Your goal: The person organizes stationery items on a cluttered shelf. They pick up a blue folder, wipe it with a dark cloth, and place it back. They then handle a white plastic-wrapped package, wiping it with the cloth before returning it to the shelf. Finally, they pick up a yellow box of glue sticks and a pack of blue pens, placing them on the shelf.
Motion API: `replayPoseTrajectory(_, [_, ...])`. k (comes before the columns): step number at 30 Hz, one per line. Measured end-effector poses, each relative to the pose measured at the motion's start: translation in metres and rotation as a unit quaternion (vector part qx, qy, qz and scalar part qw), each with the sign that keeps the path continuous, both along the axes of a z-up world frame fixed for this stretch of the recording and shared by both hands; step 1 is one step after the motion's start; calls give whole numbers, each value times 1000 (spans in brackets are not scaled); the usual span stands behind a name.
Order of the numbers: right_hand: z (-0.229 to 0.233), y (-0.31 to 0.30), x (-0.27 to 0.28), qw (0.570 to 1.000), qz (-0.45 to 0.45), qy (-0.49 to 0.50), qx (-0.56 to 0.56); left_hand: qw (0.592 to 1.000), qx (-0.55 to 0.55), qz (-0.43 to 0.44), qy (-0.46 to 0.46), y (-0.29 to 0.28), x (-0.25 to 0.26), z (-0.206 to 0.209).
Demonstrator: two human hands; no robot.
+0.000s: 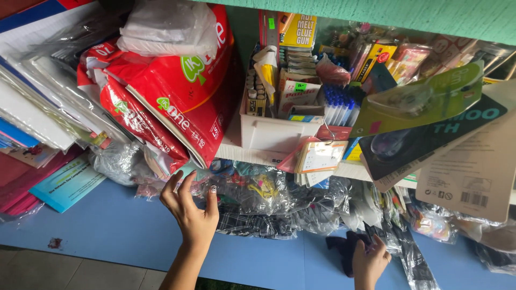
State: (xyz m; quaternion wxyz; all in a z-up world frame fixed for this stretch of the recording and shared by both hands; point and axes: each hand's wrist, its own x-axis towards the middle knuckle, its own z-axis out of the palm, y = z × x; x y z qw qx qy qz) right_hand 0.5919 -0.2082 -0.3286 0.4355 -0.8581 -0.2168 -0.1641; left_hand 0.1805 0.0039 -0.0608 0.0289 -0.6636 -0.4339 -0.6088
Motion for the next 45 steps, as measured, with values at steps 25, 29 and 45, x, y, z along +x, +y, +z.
replayPoseTrajectory(25, [16,-17,-95,962,250,111,12,979,152,-94,95,124,167,78])
replayPoseTrajectory(29, [-3,-27,-89,961,230,151,-24,977,175,-93,80,132,156,79])
replayPoseTrajectory(45, [21,29,-82,923,367,108,42,894,-214,-41,-391,94,178,76])
